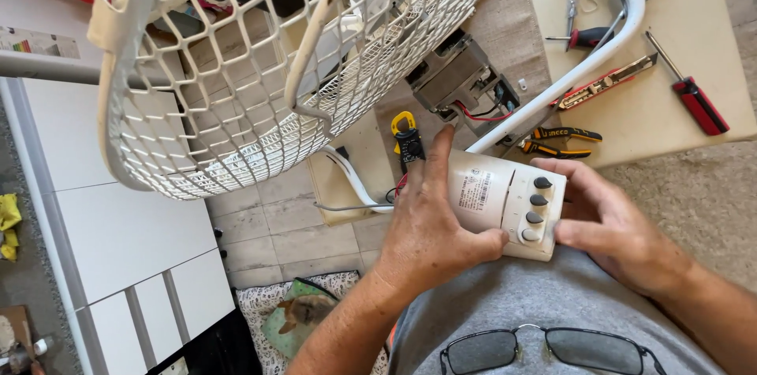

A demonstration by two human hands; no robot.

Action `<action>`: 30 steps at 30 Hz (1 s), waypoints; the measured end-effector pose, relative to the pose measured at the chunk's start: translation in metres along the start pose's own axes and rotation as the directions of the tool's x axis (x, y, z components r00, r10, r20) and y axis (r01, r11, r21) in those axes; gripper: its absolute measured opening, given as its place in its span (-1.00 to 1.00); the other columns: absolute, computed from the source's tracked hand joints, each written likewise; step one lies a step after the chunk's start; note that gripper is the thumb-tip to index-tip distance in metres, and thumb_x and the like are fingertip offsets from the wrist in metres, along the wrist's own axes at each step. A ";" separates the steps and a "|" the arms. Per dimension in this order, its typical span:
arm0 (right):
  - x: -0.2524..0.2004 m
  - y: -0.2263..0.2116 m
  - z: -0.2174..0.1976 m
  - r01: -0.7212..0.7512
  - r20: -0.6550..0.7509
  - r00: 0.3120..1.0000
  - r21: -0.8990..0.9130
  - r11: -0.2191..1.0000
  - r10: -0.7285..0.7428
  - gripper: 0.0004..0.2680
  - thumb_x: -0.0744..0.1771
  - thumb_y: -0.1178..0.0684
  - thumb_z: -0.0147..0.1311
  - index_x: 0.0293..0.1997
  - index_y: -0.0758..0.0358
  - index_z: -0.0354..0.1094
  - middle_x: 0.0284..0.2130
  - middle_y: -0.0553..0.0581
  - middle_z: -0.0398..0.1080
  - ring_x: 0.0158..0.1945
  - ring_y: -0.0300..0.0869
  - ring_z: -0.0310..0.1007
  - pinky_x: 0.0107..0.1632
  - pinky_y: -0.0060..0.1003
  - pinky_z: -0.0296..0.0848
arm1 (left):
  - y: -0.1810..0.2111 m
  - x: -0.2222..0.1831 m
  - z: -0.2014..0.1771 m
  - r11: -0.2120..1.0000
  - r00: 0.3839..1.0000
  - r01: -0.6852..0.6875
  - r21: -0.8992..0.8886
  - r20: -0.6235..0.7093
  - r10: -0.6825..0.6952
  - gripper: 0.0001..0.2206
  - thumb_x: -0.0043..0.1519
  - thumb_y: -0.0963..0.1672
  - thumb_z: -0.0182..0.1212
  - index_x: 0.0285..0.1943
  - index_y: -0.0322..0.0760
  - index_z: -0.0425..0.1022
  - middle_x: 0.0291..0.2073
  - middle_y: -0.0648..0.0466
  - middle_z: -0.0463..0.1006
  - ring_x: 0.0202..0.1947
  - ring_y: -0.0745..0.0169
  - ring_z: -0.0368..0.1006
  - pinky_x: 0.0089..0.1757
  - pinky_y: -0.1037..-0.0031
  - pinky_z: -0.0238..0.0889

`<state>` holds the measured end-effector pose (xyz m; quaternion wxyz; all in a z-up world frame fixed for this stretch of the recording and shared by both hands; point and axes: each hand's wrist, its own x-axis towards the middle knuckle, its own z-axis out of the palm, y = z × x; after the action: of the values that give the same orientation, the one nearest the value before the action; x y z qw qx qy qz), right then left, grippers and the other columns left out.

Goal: Reassembling the control unit and motor housing of a floor fan on a workbench.

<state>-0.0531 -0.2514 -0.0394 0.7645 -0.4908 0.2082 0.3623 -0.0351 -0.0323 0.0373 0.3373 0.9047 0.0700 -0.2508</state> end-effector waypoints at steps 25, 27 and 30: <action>0.015 0.030 -0.021 0.178 -0.083 0.976 -0.229 0.957 -0.201 -0.53 0.20 0.15 0.05 0.30 0.34 0.28 -0.04 0.22 0.47 -0.04 -0.13 0.46 -0.03 -0.21 0.47 | 0.002 -0.013 0.018 0.991 0.988 -0.074 0.109 -0.125 0.087 0.14 -0.24 0.04 0.38 0.60 -0.23 -0.17 0.06 -0.17 0.30 -0.01 -0.35 0.41 -0.04 -0.06 0.34; 0.012 0.026 -0.020 0.137 -0.087 0.982 -0.285 0.949 -0.168 -0.54 0.22 0.18 0.06 0.30 0.27 0.29 -0.06 0.20 0.53 -0.06 -0.15 0.50 -0.02 -0.25 0.48 | 0.000 -0.013 0.017 0.993 0.990 -0.090 0.073 -0.107 0.097 0.16 -0.25 0.02 0.37 0.61 -0.26 -0.21 0.09 -0.16 0.26 0.09 -0.28 0.34 0.01 -0.03 0.31; 0.009 0.024 -0.015 0.086 -0.074 0.994 0.007 0.996 -0.085 -0.50 0.20 0.18 0.07 0.33 0.35 0.24 -0.04 0.36 0.46 -0.05 0.01 0.46 -0.05 -0.07 0.48 | -0.006 -0.013 0.012 0.988 0.984 -0.154 0.017 -0.089 0.155 0.16 -0.19 0.09 0.40 0.61 -0.25 -0.21 0.15 -0.18 0.27 0.21 -0.29 0.28 0.10 -0.09 0.21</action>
<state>-0.0649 -0.2561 -0.0662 0.7737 -0.5083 0.2170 0.3097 -0.0531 -0.0347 0.0325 0.3477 0.9195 0.0133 -0.1831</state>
